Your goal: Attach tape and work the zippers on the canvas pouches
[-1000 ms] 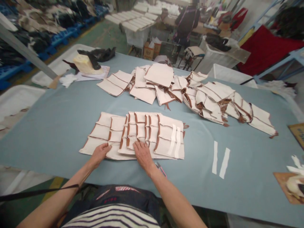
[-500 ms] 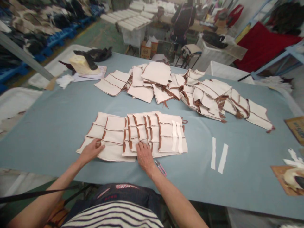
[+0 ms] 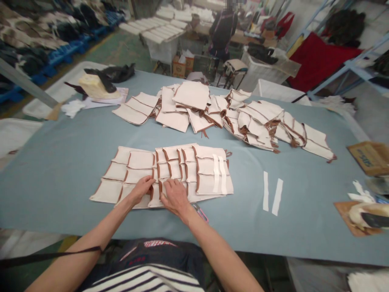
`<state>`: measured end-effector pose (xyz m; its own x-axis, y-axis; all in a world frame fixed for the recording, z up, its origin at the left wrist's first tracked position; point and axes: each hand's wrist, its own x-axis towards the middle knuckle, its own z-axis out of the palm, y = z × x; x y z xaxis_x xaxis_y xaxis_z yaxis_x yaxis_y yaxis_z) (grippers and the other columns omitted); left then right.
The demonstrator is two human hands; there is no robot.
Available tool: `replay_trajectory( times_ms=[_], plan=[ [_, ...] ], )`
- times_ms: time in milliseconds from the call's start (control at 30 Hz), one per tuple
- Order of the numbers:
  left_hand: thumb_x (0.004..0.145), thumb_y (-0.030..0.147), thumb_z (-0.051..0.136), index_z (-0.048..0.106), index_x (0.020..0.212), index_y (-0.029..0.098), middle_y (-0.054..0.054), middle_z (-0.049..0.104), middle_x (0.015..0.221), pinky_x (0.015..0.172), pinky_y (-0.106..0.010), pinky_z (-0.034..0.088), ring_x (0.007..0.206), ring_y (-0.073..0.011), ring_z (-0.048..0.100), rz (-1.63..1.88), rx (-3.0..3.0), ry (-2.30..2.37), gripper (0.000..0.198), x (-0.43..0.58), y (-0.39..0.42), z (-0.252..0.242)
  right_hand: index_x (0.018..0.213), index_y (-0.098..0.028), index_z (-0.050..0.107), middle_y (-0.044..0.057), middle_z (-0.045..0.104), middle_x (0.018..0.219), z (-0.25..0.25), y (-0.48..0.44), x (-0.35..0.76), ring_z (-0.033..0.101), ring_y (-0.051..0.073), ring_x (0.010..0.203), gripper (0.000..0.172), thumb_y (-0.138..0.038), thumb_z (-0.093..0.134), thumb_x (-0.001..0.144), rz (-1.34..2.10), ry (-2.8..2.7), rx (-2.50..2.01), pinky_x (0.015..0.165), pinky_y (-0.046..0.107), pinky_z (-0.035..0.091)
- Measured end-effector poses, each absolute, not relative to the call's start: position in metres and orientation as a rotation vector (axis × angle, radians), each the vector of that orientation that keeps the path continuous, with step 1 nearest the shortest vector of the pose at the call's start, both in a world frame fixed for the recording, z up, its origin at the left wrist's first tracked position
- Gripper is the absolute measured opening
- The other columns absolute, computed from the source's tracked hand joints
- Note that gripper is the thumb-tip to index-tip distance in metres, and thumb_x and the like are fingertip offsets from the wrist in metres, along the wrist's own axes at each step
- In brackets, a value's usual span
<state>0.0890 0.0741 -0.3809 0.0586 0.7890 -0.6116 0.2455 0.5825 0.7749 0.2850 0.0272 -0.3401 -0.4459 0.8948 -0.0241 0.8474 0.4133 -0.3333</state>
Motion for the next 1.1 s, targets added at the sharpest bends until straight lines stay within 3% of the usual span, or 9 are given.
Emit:
replay_trajectory(
  times_ms=[167, 367, 633, 733, 867, 1000, 1100],
  plan=[
    [0.106, 0.039, 0.074, 0.069, 0.138, 0.017, -0.011, 0.071, 0.139, 0.099, -0.051, 0.066, 0.118, -0.0307, 0.073, 0.528, 0.979, 1.536, 0.039, 0.089, 0.072, -0.377, 0.149, -0.019, 0.061, 0.014, 0.05, 0.17, -0.333, 0.072, 0.255, 0.046, 0.032, 0.148, 0.048, -0.024, 0.065, 0.101, 0.437, -2.539, -1.435, 0.122, 0.046, 0.04],
    [0.105, 0.039, 0.075, 0.069, 0.138, 0.017, -0.011, 0.071, 0.14, 0.098, -0.05, 0.066, 0.118, -0.0313, 0.073, 0.51, 0.952, 1.752, 0.04, 0.065, 0.067, -0.371, 0.162, -0.014, 0.05, 0.022, 0.044, 0.175, -0.344, 0.085, 0.251, 0.043, 0.036, 0.154, 0.065, -0.017, 0.064, 0.098, 0.47, -2.513, -1.588, 0.123, 0.054, 0.039],
    [0.106, 0.039, 0.075, 0.069, 0.136, 0.017, -0.011, 0.072, 0.136, 0.095, -0.049, 0.067, 0.115, -0.0297, 0.074, 0.481, 0.852, 1.766, 0.038, 0.052, 0.06, -0.355, 0.161, -0.017, 0.049, 0.022, 0.04, 0.177, -0.338, 0.09, 0.256, 0.041, 0.036, 0.157, 0.062, -0.018, 0.061, 0.1, 0.609, -2.403, -1.771, 0.124, 0.061, 0.038],
    [0.107, 0.038, 0.073, 0.071, 0.13, 0.016, -0.009, 0.075, 0.125, 0.087, -0.043, 0.068, 0.102, -0.0244, 0.076, 0.469, 0.825, 1.716, 0.032, 0.052, 0.059, -0.348, 0.159, -0.016, 0.049, 0.021, 0.048, 0.171, -0.326, 0.084, 0.252, 0.049, 0.035, 0.151, 0.057, -0.032, 0.061, 0.106, 0.667, -2.334, -1.779, 0.121, 0.058, 0.045],
    [0.106, 0.034, 0.072, 0.072, 0.112, 0.015, -0.003, 0.079, 0.098, 0.078, -0.035, 0.067, 0.083, -0.0188, 0.077, 0.494, 0.83, 1.67, 0.02, 0.044, 0.063, -0.337, 0.156, -0.022, 0.052, 0.011, 0.067, 0.152, -0.314, 0.054, 0.259, 0.065, 0.025, 0.134, 0.053, -0.039, 0.063, 0.107, 0.782, -2.202, -1.728, 0.112, 0.04, 0.055],
    [0.094, 0.038, 0.073, 0.07, 0.102, 0.019, -0.002, 0.084, 0.086, 0.078, -0.034, 0.068, 0.083, -0.0247, 0.082, 0.499, 0.889, 1.701, 0.021, 0.033, 0.068, -0.324, 0.138, -0.025, 0.066, 0.005, 0.078, 0.132, -0.313, 0.002, 0.3, 0.075, 0.021, 0.115, 0.034, -0.03, 0.067, 0.105, 0.875, -2.017, -1.772, 0.097, 0.032, 0.06],
    [0.093, 0.045, 0.072, 0.07, 0.109, 0.021, -0.005, 0.086, 0.099, 0.087, -0.042, 0.068, 0.101, -0.032, 0.082, 0.517, 1.005, 1.841, 0.029, 0.018, 0.071, -0.316, 0.124, -0.022, 0.074, 0.006, 0.083, 0.117, -0.319, -0.033, 0.341, 0.079, 0.021, 0.102, 0.022, -0.021, 0.067, 0.104, 0.922, -1.843, -1.868, 0.094, 0.033, 0.061]
  ],
)
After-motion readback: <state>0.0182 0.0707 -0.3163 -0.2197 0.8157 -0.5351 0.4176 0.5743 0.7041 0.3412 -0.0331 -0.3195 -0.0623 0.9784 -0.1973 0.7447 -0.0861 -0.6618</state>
